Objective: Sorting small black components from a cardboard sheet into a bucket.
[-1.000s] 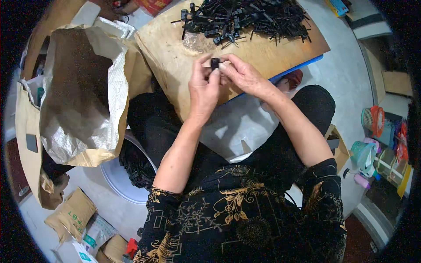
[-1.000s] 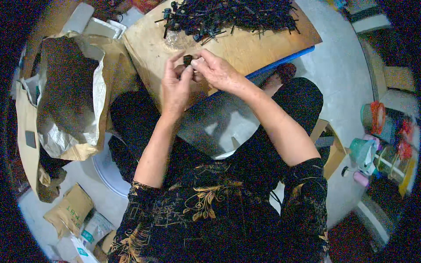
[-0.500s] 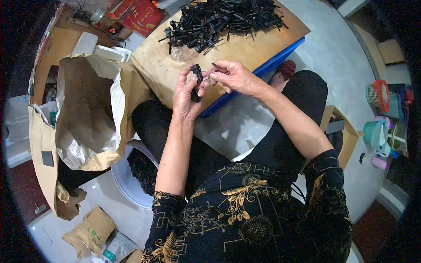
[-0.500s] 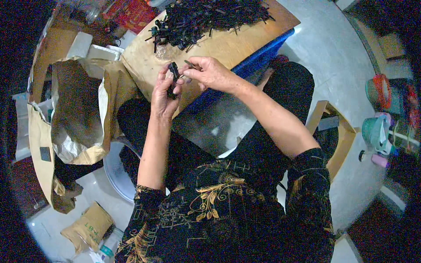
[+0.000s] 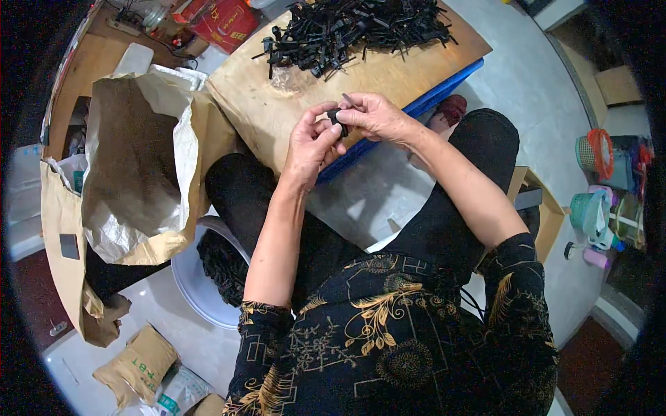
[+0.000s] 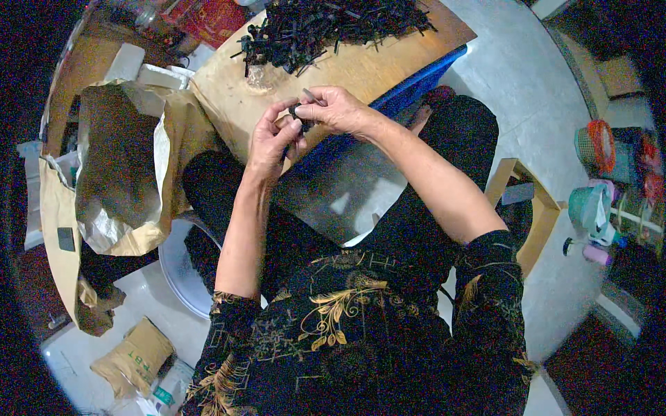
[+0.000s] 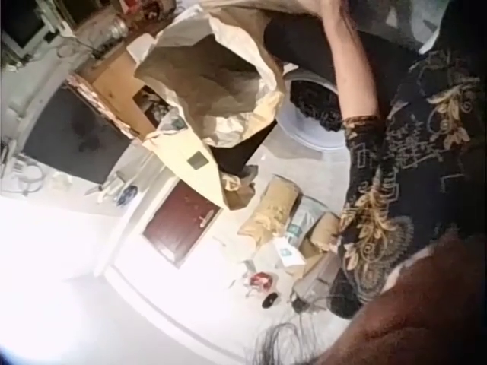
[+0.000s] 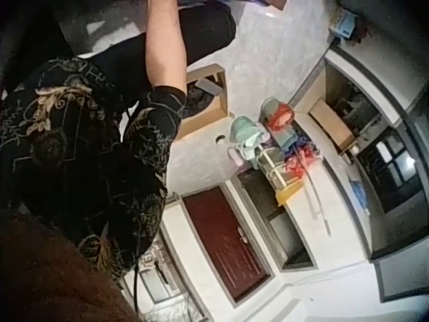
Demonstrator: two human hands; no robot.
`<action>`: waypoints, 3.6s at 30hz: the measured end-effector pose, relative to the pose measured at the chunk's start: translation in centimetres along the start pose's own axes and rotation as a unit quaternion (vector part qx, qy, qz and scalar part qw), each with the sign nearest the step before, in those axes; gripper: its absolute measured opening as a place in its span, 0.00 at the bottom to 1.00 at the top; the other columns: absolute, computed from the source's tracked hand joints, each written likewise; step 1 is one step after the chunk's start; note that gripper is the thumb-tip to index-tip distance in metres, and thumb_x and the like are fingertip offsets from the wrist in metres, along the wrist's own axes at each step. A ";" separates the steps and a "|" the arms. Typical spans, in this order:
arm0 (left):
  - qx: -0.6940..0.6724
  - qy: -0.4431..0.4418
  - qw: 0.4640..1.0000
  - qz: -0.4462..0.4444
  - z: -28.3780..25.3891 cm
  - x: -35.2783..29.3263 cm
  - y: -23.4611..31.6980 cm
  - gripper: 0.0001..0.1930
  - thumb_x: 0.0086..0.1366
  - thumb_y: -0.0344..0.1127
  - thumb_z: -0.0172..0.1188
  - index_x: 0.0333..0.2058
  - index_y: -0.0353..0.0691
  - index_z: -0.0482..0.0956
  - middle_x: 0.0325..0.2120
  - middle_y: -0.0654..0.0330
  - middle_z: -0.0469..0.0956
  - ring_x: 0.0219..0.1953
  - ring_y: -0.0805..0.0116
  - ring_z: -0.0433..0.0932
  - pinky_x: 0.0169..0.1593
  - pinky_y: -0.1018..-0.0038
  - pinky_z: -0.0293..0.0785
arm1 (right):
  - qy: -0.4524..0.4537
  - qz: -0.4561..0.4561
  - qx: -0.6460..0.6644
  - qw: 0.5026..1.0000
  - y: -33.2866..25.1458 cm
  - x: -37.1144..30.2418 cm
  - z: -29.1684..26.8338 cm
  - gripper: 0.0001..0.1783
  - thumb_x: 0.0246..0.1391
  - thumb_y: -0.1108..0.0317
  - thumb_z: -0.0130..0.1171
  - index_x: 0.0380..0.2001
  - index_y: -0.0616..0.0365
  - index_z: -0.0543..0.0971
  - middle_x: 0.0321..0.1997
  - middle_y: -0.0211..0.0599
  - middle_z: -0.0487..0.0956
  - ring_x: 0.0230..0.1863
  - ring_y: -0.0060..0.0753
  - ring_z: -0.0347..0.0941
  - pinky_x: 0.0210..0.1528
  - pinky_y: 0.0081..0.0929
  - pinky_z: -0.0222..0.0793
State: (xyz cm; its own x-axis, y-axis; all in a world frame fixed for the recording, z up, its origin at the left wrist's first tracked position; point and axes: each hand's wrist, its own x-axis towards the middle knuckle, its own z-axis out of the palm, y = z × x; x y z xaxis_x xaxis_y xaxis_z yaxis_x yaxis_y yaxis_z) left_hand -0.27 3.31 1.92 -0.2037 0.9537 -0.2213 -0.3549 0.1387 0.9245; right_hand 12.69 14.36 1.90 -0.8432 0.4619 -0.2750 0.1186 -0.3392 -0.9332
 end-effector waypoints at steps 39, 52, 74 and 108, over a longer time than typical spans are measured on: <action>0.285 0.141 0.940 0.121 -0.9 0.3 0.2 0.11 0.58 0.23 0.48 0.40 0.38 0.61 0.18 0.61 0.68 0.18 0.75 0.70 0.21 0.76 0.67 | 0.042 -0.099 -0.293 0.950 0.7 2.1 3.1 0.11 0.57 0.64 0.43 0.30 0.62 0.68 0.24 0.51 0.71 0.29 0.55 0.69 0.30 0.39 0.64; 0.287 0.228 0.911 0.186 -2.1 -0.7 1.0 0.10 0.58 0.23 0.50 0.38 0.38 0.63 0.20 0.62 0.68 0.20 0.77 0.69 0.24 0.78 0.67 | 0.047 -0.191 -0.298 0.934 1.2 4.3 5.4 0.10 0.58 0.65 0.45 0.34 0.61 0.69 0.24 0.43 0.70 0.26 0.32 0.67 0.30 0.27 0.64; 0.660 0.384 0.633 -0.126 -15.3 -25.3 -0.9 0.16 0.55 0.27 0.51 0.44 0.37 0.66 0.34 0.46 0.75 0.36 0.46 0.74 0.41 0.59 0.69 | 0.139 -0.198 -0.730 0.639 -1.0 8.2 -4.3 0.05 0.49 0.69 0.46 0.30 0.55 0.68 0.23 0.46 0.75 0.28 0.51 0.73 0.28 0.45 0.68; -0.108 0.115 0.987 -0.030 -0.4 2.4 2.5 0.19 0.56 0.22 0.55 0.46 0.40 0.60 0.24 0.60 0.71 0.23 0.69 0.77 0.24 0.81 0.76 | 0.099 -0.113 -0.247 0.957 -2.3 0.5 1.1 0.11 0.59 0.64 0.43 0.36 0.61 0.69 0.25 0.28 0.68 0.26 0.17 0.62 0.28 0.18 0.61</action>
State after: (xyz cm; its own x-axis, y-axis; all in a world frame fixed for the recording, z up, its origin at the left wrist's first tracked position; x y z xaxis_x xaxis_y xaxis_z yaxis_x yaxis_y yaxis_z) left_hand -2.03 5.86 3.54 -0.3691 0.8561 -0.3617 -0.5541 0.1097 0.8252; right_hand 11.48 14.49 4.17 -0.7663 0.6407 -0.0466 0.2195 0.1931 -0.9563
